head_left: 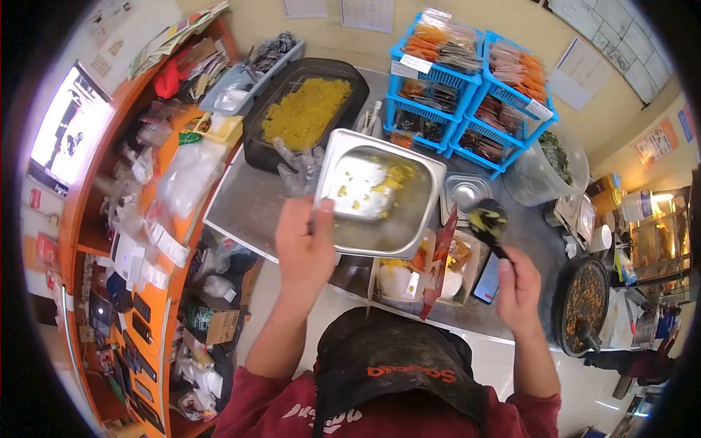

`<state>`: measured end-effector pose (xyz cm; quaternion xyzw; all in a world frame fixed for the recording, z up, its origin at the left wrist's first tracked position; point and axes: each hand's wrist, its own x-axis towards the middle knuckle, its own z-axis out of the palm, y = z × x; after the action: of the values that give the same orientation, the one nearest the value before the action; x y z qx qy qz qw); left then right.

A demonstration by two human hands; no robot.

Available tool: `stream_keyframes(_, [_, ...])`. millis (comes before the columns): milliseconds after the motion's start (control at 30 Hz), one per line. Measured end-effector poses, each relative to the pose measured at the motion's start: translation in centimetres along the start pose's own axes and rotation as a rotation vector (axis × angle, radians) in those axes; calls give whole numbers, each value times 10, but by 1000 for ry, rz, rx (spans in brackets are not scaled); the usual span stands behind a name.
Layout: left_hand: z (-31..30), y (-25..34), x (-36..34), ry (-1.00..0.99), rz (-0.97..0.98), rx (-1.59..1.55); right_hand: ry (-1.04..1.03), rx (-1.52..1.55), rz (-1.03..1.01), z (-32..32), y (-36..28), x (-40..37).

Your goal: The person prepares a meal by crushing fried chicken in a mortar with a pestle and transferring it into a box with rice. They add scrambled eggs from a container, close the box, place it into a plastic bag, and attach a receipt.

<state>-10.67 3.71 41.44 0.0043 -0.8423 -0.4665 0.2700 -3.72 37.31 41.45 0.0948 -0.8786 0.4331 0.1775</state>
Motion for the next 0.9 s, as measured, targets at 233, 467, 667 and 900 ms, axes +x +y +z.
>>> stream_keyframes(233, [13,34,5,-125,64,111,-327,-968,-624,81,-60,109])
stream_keyframes(467, [8,27,1,-24,141,170,-916,-897,-197,83,-96,87])
stream_keyframes(667, [2,28,2,-15,189,149,-609,-832,-370,92,-80,88])
stream_keyframes(900, [-9,35,10,-28,236,108,-437,-805,-543,69,-87,93])
